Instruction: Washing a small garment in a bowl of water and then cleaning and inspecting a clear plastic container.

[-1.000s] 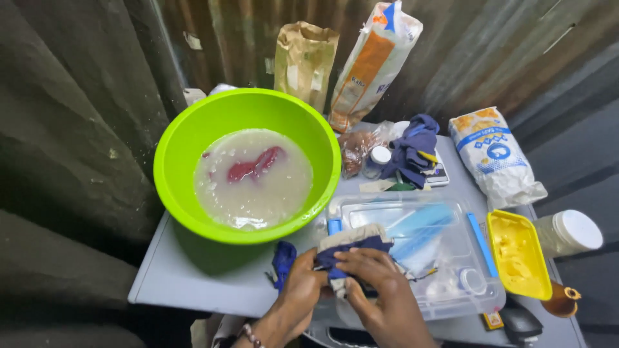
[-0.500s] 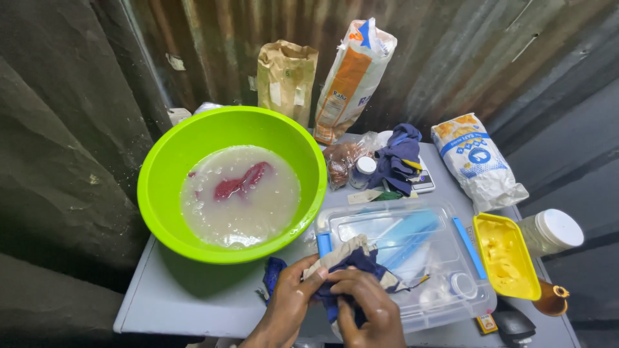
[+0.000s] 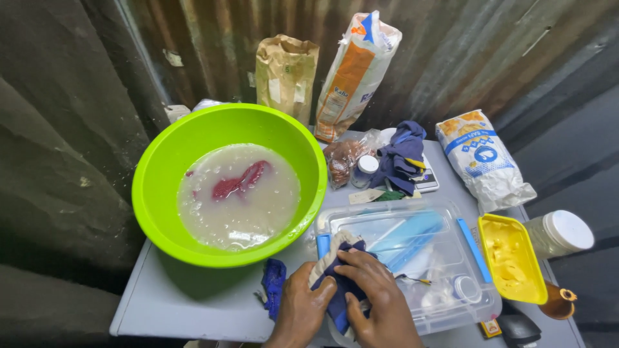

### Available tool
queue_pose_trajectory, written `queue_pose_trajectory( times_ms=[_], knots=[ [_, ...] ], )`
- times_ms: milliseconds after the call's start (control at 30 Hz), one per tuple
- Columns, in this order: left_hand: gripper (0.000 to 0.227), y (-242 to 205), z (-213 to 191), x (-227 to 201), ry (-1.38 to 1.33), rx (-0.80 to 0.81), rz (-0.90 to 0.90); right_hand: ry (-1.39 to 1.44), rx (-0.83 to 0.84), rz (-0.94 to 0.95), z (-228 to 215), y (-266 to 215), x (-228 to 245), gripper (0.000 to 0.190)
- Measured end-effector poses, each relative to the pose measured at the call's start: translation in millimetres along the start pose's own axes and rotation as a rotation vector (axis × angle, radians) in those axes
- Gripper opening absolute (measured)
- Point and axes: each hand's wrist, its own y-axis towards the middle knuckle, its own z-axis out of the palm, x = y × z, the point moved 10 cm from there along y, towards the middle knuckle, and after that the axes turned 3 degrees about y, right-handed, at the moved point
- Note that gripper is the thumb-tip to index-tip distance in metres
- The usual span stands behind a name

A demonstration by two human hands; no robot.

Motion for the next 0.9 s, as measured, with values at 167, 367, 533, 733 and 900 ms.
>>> queue_pose_trajectory(
  times_ms=[167,367,533,733,900],
  knots=[
    [0.031,25,6,14,0.082,0.043,0.005,-0.111,0.000,-0.050,18,7,0,0.053],
    [0.058,26,3,1,0.074,0.202,-0.260,-0.251,-0.025,0.056,27,27,-1,0.056],
    [0.088,28,15,45,-0.343,0.179,-0.510,-0.106,-0.215,-0.019,-6,56,8,0.034],
    [0.051,12,-27,-30,0.334,-0.477,0.347,-0.221,-0.229,-0.076,-30,80,-7,0.058],
    [0.005,-33,14,-122,0.040,-0.215,0.983,-0.294,0.137,-0.008,14,69,-53,0.063]
  ],
)
